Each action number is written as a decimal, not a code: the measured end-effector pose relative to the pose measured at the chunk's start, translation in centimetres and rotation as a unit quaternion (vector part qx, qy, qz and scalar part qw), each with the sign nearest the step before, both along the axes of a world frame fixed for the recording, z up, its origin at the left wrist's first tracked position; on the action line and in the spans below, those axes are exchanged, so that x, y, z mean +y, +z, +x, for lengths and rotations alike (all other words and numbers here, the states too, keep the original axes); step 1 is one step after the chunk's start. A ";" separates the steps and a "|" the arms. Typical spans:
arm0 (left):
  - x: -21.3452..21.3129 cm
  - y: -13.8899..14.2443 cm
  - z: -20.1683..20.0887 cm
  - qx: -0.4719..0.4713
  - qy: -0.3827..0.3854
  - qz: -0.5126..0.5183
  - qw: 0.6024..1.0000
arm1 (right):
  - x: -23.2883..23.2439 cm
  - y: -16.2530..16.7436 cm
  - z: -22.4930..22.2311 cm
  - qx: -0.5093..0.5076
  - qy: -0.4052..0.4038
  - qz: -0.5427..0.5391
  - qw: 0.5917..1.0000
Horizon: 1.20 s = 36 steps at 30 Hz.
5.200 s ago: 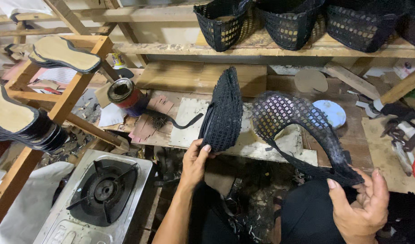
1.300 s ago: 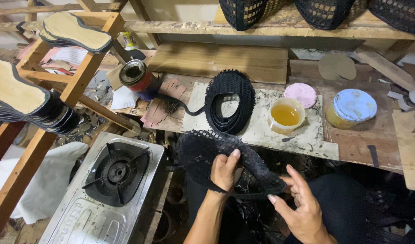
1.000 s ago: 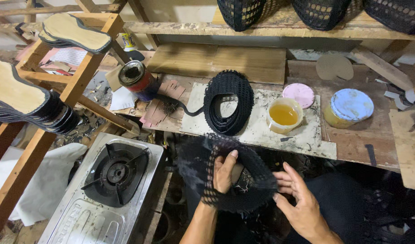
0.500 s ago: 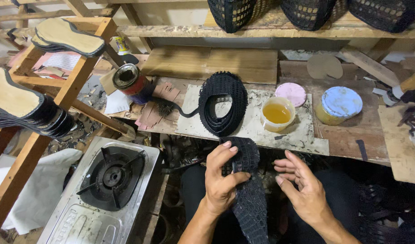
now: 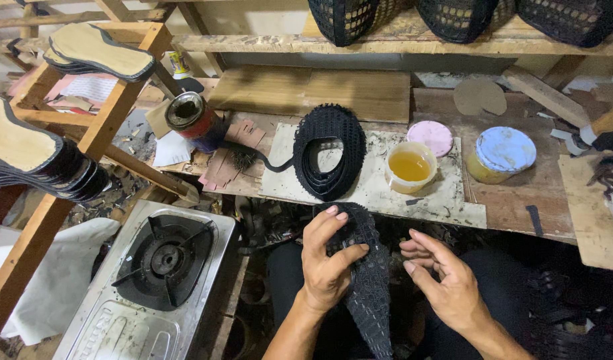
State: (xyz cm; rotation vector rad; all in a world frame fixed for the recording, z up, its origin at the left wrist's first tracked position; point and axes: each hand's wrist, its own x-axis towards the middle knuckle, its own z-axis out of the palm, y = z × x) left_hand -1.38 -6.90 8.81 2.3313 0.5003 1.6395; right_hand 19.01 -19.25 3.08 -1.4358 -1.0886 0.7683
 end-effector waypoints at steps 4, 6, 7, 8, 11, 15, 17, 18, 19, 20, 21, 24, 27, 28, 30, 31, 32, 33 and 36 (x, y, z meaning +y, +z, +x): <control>0.3 0.3 0.0 0.008 0.023 0.032 0.999 | 0.2 0.0 -0.2 -0.006 0.004 0.001 1.000; 0.4 0.6 0.1 0.010 0.036 0.052 0.998 | 0.3 0.1 -0.2 -0.013 0.006 0.002 1.000; 0.4 0.8 0.1 0.010 0.043 0.063 0.997 | 0.3 0.1 -0.2 -0.016 0.006 0.001 1.000; 0.4 0.9 0.2 0.009 0.050 0.074 0.996 | 0.3 0.2 -0.2 -0.018 0.007 0.000 1.000; 0.5 0.9 0.2 0.019 0.066 0.082 0.994 | 0.2 0.4 -0.2 0.039 0.003 -0.020 0.999; 1.1 -0.5 0.1 0.003 0.032 -0.008 0.999 | 0.2 0.5 0.0 0.057 0.010 -0.009 0.998; 1.5 -1.8 0.2 -0.041 -0.023 -0.131 0.990 | 0.3 0.6 0.1 0.060 0.011 -0.013 0.998; 1.7 -2.7 0.2 -0.066 -0.025 -0.275 0.959 | 0.4 0.7 0.1 0.044 0.011 -0.014 0.999; 1.7 -3.6 0.4 -0.087 -0.030 -0.413 0.906 | 0.4 0.8 0.1 0.029 0.011 -0.015 0.999; 1.8 -4.5 0.5 -0.105 -0.034 -0.543 0.833 | 0.3 1.0 0.1 0.014 0.012 -0.018 1.000; 2.1 -5.4 0.7 -0.147 -0.062 -0.566 0.809 | 0.2 1.2 0.0 -0.002 0.026 -0.013 1.000; 3.2 -7.8 1.1 -0.252 -0.140 -0.616 0.733 | -0.4 1.6 -0.6 -0.058 0.084 0.026 0.994; 2.7 -9.4 1.5 -0.302 -0.177 -0.638 0.686 | -0.8 1.2 -1.8 -0.108 0.129 0.083 0.982; 2.2 -9.7 1.9 -0.305 -0.166 -0.640 0.685 | -0.8 0.9 -2.3 -0.110 0.116 0.082 0.984; 1.5 -9.9 2.9 -0.278 -0.135 -0.622 0.719 | -1.1 0.1 -3.2 -0.095 0.088 0.075 0.989; 0.9 -9.9 3.6 -0.248 -0.115 -0.600 0.752 | -1.3 -0.4 -3.5 -0.079 0.073 0.069 0.992; 0.5 -9.7 4.2 -0.217 -0.095 -0.576 0.783 | -1.5 -0.8 -3.6 -0.063 0.058 0.062 0.994; 0.2 -9.4 4.7 -0.204 -0.084 -0.568 0.793 | -1.6 -1.1 -3.6 -0.048 0.042 0.069 0.996; -0.5 -8.2 6.1 -0.178 -0.092 -0.557 0.806 | -2.1 -1.8 -3.5 0.006 -0.022 0.055 0.998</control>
